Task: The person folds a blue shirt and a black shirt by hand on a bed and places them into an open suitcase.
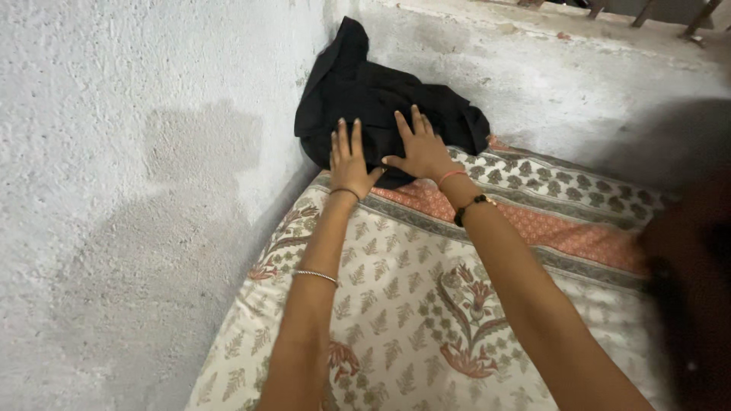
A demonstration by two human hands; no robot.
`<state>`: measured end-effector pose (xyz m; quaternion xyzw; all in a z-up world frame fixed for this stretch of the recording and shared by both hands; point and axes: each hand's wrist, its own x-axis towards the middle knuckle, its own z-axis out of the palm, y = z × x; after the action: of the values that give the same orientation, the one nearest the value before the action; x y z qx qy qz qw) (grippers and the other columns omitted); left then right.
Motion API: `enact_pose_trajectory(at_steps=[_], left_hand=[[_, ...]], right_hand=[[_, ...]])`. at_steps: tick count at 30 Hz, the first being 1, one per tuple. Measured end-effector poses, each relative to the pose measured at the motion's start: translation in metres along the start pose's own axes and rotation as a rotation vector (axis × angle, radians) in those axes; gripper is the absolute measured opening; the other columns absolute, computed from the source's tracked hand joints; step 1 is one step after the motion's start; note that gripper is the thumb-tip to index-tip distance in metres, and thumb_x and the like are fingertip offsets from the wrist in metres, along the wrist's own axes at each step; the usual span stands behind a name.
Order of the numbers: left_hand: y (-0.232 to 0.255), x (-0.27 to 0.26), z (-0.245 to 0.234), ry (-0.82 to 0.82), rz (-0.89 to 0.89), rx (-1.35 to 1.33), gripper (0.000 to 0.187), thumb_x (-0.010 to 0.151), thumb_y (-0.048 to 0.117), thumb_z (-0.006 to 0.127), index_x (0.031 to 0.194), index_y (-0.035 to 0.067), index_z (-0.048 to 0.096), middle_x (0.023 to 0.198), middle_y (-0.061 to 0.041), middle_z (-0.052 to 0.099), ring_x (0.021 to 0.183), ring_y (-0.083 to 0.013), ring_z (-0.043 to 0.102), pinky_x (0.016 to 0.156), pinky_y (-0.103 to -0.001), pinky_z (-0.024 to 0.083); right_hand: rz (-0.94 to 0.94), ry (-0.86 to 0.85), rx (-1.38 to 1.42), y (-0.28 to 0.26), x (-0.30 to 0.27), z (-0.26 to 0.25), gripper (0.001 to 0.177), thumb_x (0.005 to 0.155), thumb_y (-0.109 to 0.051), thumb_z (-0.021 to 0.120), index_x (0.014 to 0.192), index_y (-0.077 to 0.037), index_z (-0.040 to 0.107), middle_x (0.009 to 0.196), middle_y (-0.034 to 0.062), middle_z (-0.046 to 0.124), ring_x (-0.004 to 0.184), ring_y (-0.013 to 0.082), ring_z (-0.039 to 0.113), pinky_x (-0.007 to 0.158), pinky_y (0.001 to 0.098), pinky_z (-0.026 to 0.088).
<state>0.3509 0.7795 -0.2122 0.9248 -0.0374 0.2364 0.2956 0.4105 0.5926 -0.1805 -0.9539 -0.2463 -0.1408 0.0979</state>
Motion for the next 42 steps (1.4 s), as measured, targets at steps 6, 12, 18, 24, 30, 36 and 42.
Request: enact_pose_trajectory(at_steps=[6, 12, 18, 24, 30, 36, 42], left_hand=[[-0.018, -0.006, 0.025, 0.047, -0.042, -0.046, 0.123, 0.073, 0.036, 0.091, 0.162, 0.018, 0.007, 0.167, -0.025, 0.008, 0.154, -0.0455, 0.017, 0.123, -0.055, 0.025], [-0.017, -0.007, 0.021, -0.042, -0.048, -0.019, 0.119, 0.075, 0.037, 0.089, 0.161, 0.02, 0.008, 0.168, -0.024, 0.007, 0.155, -0.0435, 0.014, 0.121, -0.056, 0.023], [-0.017, -0.008, 0.019, -0.065, -0.026, -0.014, 0.115, 0.079, 0.037, 0.087, 0.162, 0.021, 0.009, 0.168, -0.022, 0.008, 0.155, -0.0411, 0.014, 0.123, -0.055, 0.022], [-0.025, -0.005, 0.028, -0.114, -0.043, -0.026, 0.111, 0.081, 0.036, 0.084, 0.162, 0.017, 0.01, 0.168, -0.021, 0.008, 0.155, -0.0394, 0.014, 0.123, -0.053, 0.02], [-0.027, 0.007, 0.025, 0.336, -0.033, -0.683, 0.096, 0.093, 0.035, 0.078, 0.163, 0.005, 0.02, 0.167, -0.024, 0.023, 0.154, -0.0391, 0.028, 0.127, -0.05, 0.027], [-0.024, 0.009, 0.0, 0.29, -0.455, -1.436, 0.091, 0.086, 0.057, 0.063, 0.156, 0.014, 0.026, 0.161, -0.012, 0.033, 0.146, -0.0347, 0.038, 0.11, -0.058, 0.041], [-0.013, 0.004, -0.007, -0.226, -0.335, -1.674, 0.099, 0.087, 0.079, 0.045, 0.164, 0.023, 0.018, 0.17, -0.008, 0.021, 0.154, -0.0303, 0.023, 0.119, -0.053, 0.027]], right_hand=[[0.149, -0.058, -0.026, -0.011, 0.032, 0.0, 0.15, 0.055, -0.065, 0.094, 0.166, -0.033, -0.001, 0.166, 0.0279, -0.019, 0.154, 0.0556, 0.003, 0.112, 0.0781, 0.018], [0.303, -0.154, 0.134, 0.006, 0.053, -0.006, 0.155, 0.05, -0.06, 0.095, 0.164, -0.041, -0.008, 0.169, 0.0294, -0.021, 0.151, 0.0563, 0.015, 0.116, 0.0756, 0.018], [0.365, -0.103, 0.321, 0.045, 0.077, 0.028, 0.144, 0.056, -0.044, 0.094, 0.164, -0.028, 0.0, 0.152, 0.0206, 0.051, 0.142, 0.0424, 0.045, 0.115, 0.0692, 0.026], [0.3, 0.042, 0.239, 0.029, 0.061, 0.025, 0.076, 0.071, -0.033, 0.089, 0.141, -0.016, 0.064, 0.129, 0.0203, 0.071, 0.12, 0.0395, 0.067, 0.101, 0.0482, 0.053], [-0.06, 0.767, 0.6, 0.001, 0.035, 0.001, 0.073, 0.066, -0.005, 0.091, 0.132, 0.003, 0.062, 0.128, 0.02, 0.07, 0.119, 0.0296, 0.069, 0.104, 0.0386, 0.053], [-0.021, 0.617, 1.163, -0.001, -0.022, -0.074, 0.061, 0.078, 0.003, 0.083, 0.135, -0.003, 0.061, 0.125, 0.0022, 0.069, 0.116, 0.0158, 0.066, 0.105, 0.032, 0.055], [-0.208, 0.478, 0.999, 0.032, -0.129, -0.161, 0.065, 0.07, 0.001, 0.075, 0.133, -0.001, 0.062, 0.128, 0.0077, 0.066, 0.117, 0.0191, 0.06, 0.109, 0.0345, 0.05]])
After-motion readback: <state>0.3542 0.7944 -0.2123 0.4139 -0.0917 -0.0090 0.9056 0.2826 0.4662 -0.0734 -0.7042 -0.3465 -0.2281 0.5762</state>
